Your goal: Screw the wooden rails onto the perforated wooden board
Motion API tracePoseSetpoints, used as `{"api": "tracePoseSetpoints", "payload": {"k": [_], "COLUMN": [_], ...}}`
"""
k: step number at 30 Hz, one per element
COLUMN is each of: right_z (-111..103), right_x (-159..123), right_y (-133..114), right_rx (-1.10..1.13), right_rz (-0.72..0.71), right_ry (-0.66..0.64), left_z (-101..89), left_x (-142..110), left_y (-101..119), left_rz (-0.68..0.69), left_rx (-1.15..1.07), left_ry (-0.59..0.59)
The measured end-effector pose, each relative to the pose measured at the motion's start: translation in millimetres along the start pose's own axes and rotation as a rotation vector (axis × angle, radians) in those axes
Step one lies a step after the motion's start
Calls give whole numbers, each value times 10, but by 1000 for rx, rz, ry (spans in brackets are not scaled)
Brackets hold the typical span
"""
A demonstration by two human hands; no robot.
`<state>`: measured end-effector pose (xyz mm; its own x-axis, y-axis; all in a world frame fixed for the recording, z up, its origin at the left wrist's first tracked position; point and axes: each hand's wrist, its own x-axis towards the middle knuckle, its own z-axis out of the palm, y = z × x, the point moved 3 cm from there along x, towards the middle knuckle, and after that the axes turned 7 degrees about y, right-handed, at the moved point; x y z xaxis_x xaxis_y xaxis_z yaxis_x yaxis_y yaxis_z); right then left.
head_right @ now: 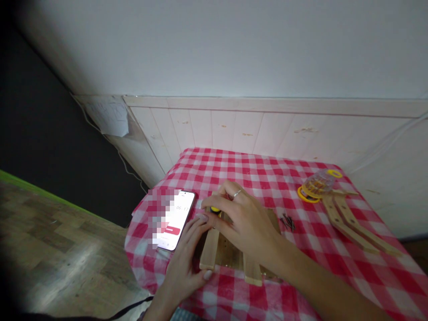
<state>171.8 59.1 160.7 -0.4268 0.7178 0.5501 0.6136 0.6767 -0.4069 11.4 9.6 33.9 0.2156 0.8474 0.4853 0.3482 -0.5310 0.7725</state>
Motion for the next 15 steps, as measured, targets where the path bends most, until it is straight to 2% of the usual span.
{"api": "tracePoseSetpoints", "payload": {"k": [4, 8, 15], "right_z": [-37, -104, -130], "right_x": [17, 35, 15], "right_y": [0, -6, -17], "right_rx": [-15, -1, 50], "right_rz": [-31, -72, -37], "right_ry": [4, -45, -101], "left_z": [1, 2, 5], "left_x": [6, 11, 14], "left_y": [3, 8, 9], "left_rz": [-14, -20, -32], "left_rx": [-14, -19, -35], "left_ry": [-11, -14, -17]}}
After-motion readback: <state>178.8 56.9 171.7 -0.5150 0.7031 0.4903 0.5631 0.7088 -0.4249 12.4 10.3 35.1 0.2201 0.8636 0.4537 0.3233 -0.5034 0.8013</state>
